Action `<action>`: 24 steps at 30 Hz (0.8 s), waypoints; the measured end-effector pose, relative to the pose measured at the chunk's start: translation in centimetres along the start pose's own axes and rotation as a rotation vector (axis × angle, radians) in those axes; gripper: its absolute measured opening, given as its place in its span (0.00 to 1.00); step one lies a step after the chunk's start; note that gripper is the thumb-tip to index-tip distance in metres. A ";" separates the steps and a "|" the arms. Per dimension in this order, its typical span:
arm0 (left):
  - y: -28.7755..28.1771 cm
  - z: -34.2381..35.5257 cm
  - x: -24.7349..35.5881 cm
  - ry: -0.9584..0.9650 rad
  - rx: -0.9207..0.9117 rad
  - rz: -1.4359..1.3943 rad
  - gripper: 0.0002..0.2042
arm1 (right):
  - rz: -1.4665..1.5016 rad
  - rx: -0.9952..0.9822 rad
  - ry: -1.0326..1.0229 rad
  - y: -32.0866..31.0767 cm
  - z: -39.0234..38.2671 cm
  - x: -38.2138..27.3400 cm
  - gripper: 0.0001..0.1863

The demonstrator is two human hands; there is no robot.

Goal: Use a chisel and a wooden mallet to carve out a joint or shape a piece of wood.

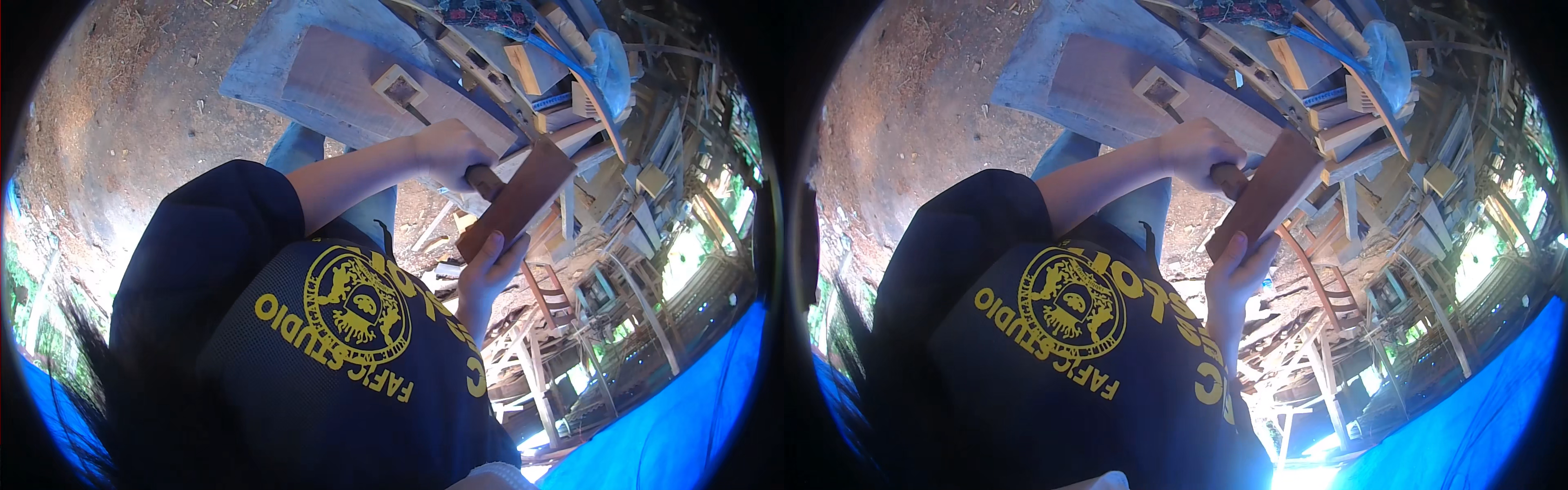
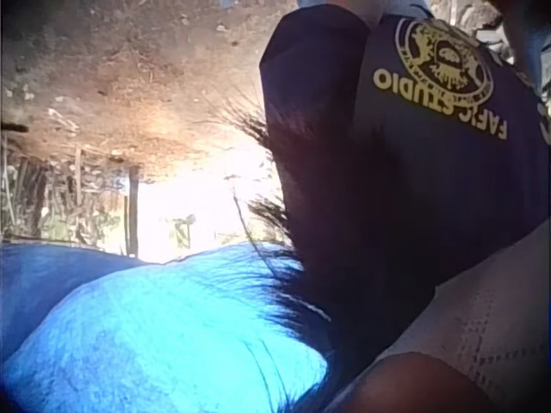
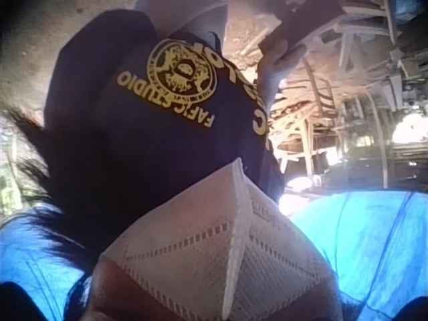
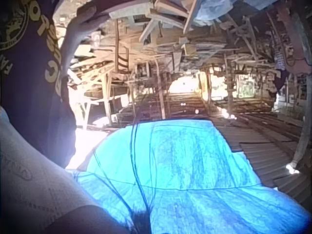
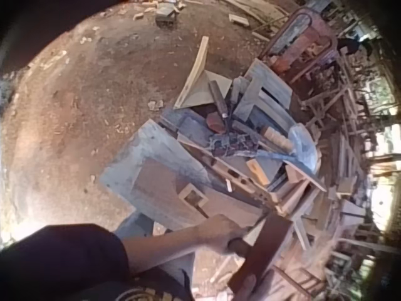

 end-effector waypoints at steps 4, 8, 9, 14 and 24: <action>-0.2 -0.1 0.4 0.073 0.088 -0.003 0.10 | 0.331 0.107 -0.329 -4.6 0.2 1.8 0.32; -0.7 0.3 -0.2 0.038 0.113 -0.048 0.10 | 0.301 0.353 -0.287 -4.1 -1.7 1.0 0.32; -0.9 0.4 -0.3 0.043 0.142 -0.056 0.10 | 0.070 0.094 -0.070 -1.0 -1.2 1.6 0.31; 0.4 0.8 -1.0 -0.016 0.046 0.058 0.10 | -0.024 0.278 -0.297 0.0 -1.7 1.9 0.33; 5.8 -1.8 5.7 0.298 -0.391 0.157 0.13 | 1.098 0.025 0.104 -2.7 -3.3 7.6 0.34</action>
Point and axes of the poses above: each hand's wrist, its own z-axis towards the middle knuckle, its own y-axis out of the palm, x = y × z, the point moved 5 cm from there along z, towards the middle knuckle, and after that the axes turned 10 degrees about -x, right-handed, at the moved point
